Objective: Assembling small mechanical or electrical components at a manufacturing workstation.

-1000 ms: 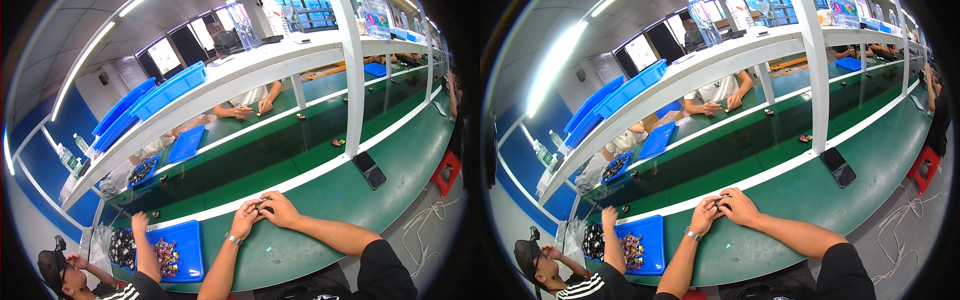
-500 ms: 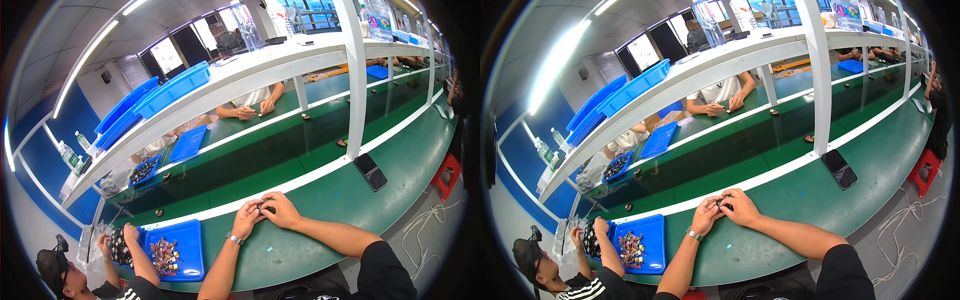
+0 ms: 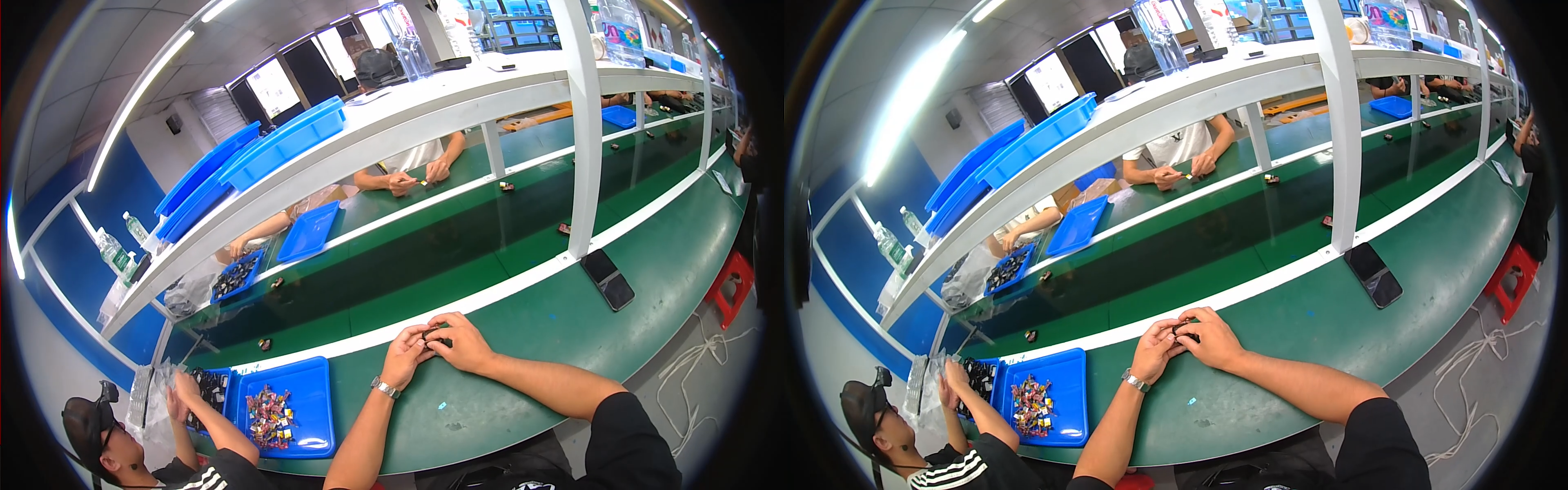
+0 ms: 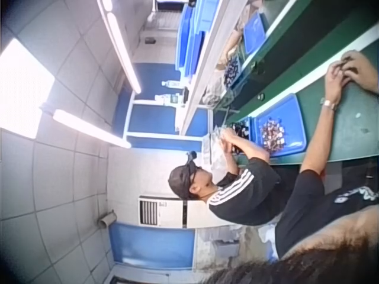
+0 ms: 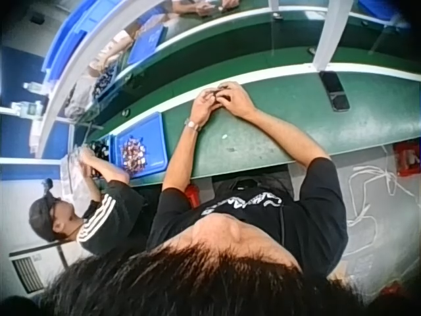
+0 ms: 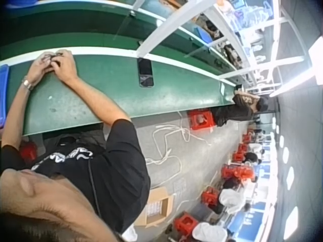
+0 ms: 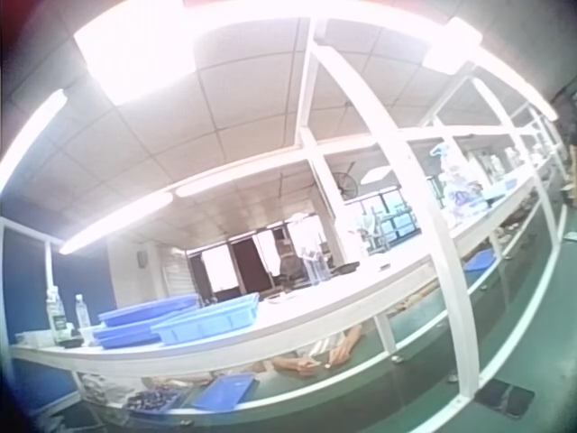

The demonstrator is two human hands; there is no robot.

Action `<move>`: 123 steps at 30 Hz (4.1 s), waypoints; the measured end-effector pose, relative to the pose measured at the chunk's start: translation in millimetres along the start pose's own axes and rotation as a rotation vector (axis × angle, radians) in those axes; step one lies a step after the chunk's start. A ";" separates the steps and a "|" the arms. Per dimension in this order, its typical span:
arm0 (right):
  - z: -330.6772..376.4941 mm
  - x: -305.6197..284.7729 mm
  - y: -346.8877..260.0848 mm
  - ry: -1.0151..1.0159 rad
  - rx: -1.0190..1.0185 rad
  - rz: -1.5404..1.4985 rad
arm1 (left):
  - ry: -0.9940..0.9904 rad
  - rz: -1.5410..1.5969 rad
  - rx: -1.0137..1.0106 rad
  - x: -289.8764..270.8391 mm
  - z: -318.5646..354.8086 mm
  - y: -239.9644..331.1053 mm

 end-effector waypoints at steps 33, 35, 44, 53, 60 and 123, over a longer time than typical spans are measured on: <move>-7.8 -1.2 -9.1 -0.016 -0.056 -0.097 | 0.074 0.106 0.104 -2.5 -1.1 4.2; -7.1 -3.7 -13.7 -0.040 -0.070 -0.098 | 0.064 0.093 0.098 -1.5 -0.1 4.8; -6.1 -17.1 -28.2 0.023 -0.233 -0.001 | 0.036 0.083 0.044 4.3 0.4 0.3; -6.9 -20.2 -42.9 0.118 -0.341 0.175 | 0.073 0.062 0.015 0.6 -0.4 -3.4; -4.0 -15.4 -50.1 0.083 -0.319 0.252 | 0.087 0.062 0.005 -0.8 -0.9 -3.7; -12.6 -14.6 -3.0 0.078 0.078 -0.210 | 0.071 -0.074 0.173 2.9 -0.7 4.8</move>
Point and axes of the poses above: each hand's wrist, its own z-axis away from the middle knuckle, its own x-axis out of the palm, y = z × x, the point moved 10 cm from there along -z, towards the middle knuckle, and after that the axes turned 7 degrees about y, right-handed, at the moved point
